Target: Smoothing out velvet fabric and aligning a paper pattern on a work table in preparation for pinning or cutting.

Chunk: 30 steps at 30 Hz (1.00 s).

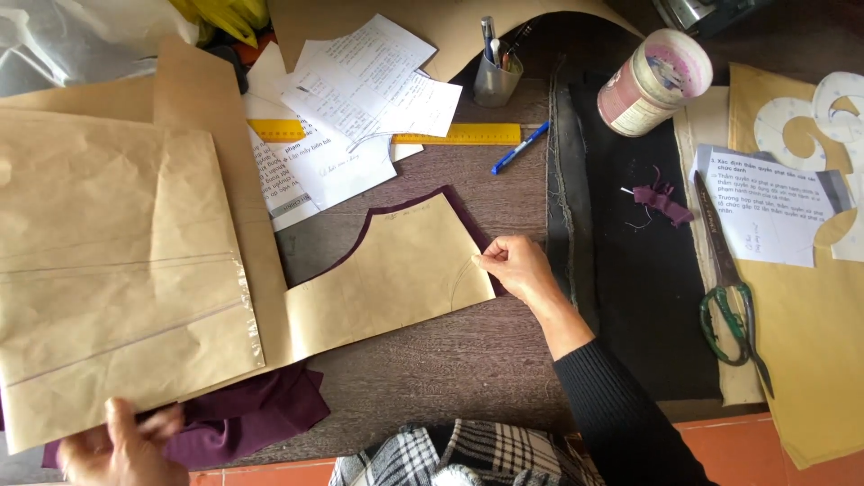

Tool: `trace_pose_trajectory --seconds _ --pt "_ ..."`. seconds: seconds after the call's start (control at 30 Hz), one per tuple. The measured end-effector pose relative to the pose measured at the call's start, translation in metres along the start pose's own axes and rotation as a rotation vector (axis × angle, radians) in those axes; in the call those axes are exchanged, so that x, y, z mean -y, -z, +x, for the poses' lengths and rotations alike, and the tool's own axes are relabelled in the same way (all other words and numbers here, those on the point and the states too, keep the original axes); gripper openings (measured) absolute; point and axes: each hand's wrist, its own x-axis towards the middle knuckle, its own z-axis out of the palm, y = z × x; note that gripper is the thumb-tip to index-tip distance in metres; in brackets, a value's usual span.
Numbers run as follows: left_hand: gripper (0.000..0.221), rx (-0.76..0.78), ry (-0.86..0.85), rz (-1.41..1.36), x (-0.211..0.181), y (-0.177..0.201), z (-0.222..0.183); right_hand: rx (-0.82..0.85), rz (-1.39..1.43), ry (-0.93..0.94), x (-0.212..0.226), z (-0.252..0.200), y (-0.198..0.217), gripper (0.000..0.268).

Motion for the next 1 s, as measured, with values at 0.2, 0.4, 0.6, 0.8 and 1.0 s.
trace_pose_trajectory --seconds 0.2,0.4,0.6,0.8,1.0 --pt "0.015 -0.289 -0.765 0.479 0.028 0.019 0.012 0.016 -0.024 -0.015 0.005 -0.003 0.004 0.022" --pt "0.043 0.749 -0.900 0.547 -0.054 -0.092 -0.082 0.027 -0.011 -0.027 0.008 -0.003 0.005 0.022" --pt "0.121 0.784 -1.564 1.152 0.001 -0.130 -0.088 0.052 0.015 -0.077 0.013 -0.004 0.010 0.020" --pt "0.118 0.821 -1.628 1.116 0.013 -0.137 -0.085 0.058 0.017 -0.064 0.006 0.000 0.009 0.023" --pt "0.117 0.871 -1.586 1.110 0.019 -0.135 -0.079 0.066 0.038 -0.058 0.008 -0.001 0.009 0.023"
